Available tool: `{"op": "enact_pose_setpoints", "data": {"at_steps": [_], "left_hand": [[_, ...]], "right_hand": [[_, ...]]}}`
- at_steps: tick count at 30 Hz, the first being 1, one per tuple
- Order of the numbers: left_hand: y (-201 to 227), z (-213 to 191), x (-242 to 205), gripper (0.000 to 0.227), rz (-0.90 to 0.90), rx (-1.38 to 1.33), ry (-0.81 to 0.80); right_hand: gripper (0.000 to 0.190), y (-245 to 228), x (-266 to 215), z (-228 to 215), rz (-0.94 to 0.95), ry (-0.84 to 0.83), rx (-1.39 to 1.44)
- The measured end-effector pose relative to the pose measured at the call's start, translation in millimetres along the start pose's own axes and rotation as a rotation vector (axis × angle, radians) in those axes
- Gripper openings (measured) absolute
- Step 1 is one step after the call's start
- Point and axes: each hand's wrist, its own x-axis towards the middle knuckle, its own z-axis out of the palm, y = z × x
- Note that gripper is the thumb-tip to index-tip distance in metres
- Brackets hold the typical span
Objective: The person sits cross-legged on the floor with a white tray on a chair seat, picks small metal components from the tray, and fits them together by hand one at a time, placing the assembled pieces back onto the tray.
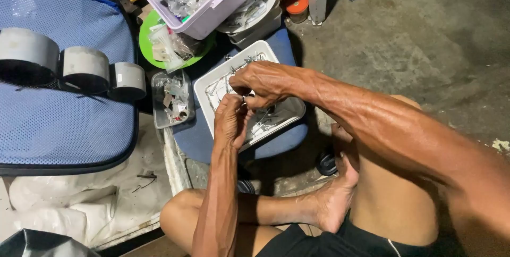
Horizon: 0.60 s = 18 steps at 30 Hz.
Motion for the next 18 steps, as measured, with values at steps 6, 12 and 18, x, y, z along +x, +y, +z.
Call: {"op": "enact_pose_setpoints", "data": {"at_steps": [6,12,18], "left_hand": [[7.6,10.4,-19.9,0.011,0.544,0.864,0.127],[-1.8,-18.0,-9.1,0.015,0.514,1.085,0.017],[7.1,-26.1,18.3,0.013,0.660,1.063,0.136]], "right_hand": [[0.012,2.3,-1.3,0.5,0.053,-0.044,-0.110],[0.011,2.7,-7.2,-8.1,0.306,-0.141,-0.170],[0.017,53.5,-17.2,5.8,0.454,-0.069,-0.382]]}}
